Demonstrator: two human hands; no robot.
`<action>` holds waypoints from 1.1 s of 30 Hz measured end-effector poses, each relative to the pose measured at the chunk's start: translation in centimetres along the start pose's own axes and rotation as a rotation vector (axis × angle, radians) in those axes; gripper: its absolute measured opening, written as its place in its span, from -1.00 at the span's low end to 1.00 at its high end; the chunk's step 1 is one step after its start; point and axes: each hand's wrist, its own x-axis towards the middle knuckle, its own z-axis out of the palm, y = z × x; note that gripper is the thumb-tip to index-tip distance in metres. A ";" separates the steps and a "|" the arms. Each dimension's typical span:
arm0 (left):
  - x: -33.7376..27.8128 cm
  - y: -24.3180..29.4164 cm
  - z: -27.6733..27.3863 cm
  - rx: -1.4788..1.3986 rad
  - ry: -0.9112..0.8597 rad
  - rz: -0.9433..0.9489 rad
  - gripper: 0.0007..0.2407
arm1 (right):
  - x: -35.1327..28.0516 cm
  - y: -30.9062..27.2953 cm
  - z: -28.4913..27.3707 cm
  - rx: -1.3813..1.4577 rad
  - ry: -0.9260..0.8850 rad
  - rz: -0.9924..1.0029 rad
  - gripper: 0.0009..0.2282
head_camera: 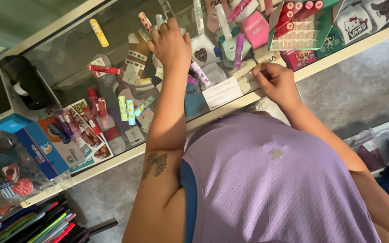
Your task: A person is seen organizing and arranging various makeup products such as lipsticks and small palettes on a glass display counter.
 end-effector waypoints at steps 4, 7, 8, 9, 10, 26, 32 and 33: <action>-0.1 0.2 -0.8 -0.033 -0.025 -0.010 -0.70 | 0.0 0.5 0.1 -0.004 0.005 0.001 -0.83; -0.2 0.1 -1.1 -0.015 0.001 -0.004 -0.71 | 0.0 0.7 0.2 -0.018 0.006 -0.007 -0.83; -0.2 0.1 -1.7 -0.047 -0.051 -0.001 -0.73 | 0.0 0.8 0.2 -0.015 0.011 -0.020 -0.84; -0.2 0.1 -2.3 -0.079 -0.102 0.003 -0.75 | 0.1 0.9 0.3 -0.013 0.016 -0.033 -0.85; -0.1 -0.1 -2.5 -0.079 -0.102 0.005 -0.75 | 0.1 0.9 0.3 -0.013 0.018 -0.033 -0.85; -1.4 2.0 -8.2 -1.084 -0.045 0.754 -0.78 | 0.1 0.8 0.2 -0.048 0.022 -0.032 -0.86; -1.7 2.5 -9.3 -1.120 0.010 0.882 -0.78 | 0.0 0.8 0.1 -0.023 0.001 -0.007 -0.85; -1.8 2.5 -9.2 -1.126 0.021 0.893 -0.76 | 0.0 0.9 0.1 -0.028 0.002 -0.003 -0.85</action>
